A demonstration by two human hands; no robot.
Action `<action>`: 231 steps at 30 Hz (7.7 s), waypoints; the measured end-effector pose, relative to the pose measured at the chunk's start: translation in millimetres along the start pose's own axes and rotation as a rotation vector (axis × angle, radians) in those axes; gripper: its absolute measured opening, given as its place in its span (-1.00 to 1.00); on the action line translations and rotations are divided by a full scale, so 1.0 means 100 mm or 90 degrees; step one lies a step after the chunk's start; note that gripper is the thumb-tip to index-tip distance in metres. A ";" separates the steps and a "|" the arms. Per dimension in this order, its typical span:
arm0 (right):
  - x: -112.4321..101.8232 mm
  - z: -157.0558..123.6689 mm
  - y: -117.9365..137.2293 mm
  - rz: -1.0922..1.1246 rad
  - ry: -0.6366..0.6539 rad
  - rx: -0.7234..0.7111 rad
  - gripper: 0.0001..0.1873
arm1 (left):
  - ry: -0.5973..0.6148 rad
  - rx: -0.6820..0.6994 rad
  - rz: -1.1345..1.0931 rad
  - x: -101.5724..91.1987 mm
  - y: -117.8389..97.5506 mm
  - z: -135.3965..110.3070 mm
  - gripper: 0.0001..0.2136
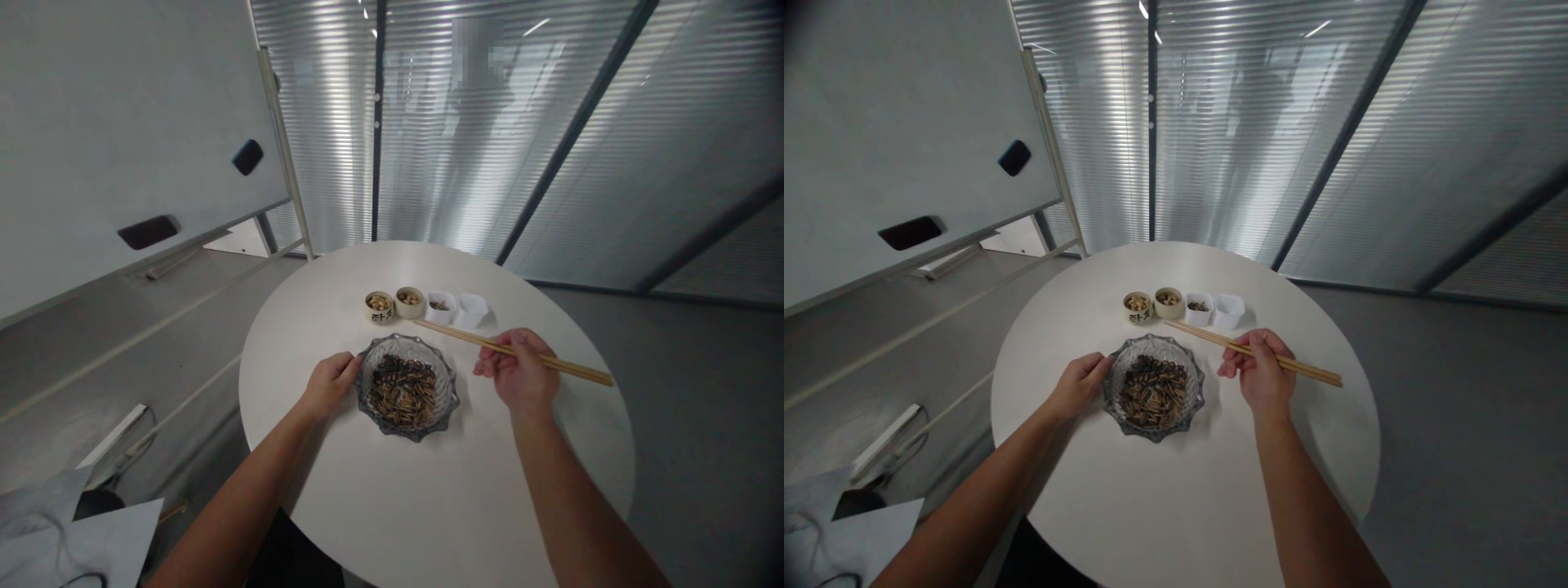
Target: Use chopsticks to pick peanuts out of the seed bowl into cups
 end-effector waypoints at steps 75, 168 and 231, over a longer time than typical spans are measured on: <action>0.29 -0.22 -0.29 0.062 0.093 0.158 -0.66 | -0.003 -0.003 -0.006 0.02 0.04 0.00 -0.56; 0.17 -0.15 -0.41 -0.103 0.147 0.165 -0.50 | 0.004 -0.007 -0.007 0.02 0.07 0.01 -0.55; 0.12 -0.12 -0.10 -0.026 0.142 0.042 -0.53 | -0.008 -0.005 -0.001 0.00 0.04 0.01 -0.56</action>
Point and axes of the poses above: each hand's wrist, its own z-axis towards the middle knuckle, its own x-axis out of the palm, y = z × x, the point moved 9 cm from there along z, towards the middle knuckle, and after that the axes turned 2 degrees about -y, right-handed, at the moved point
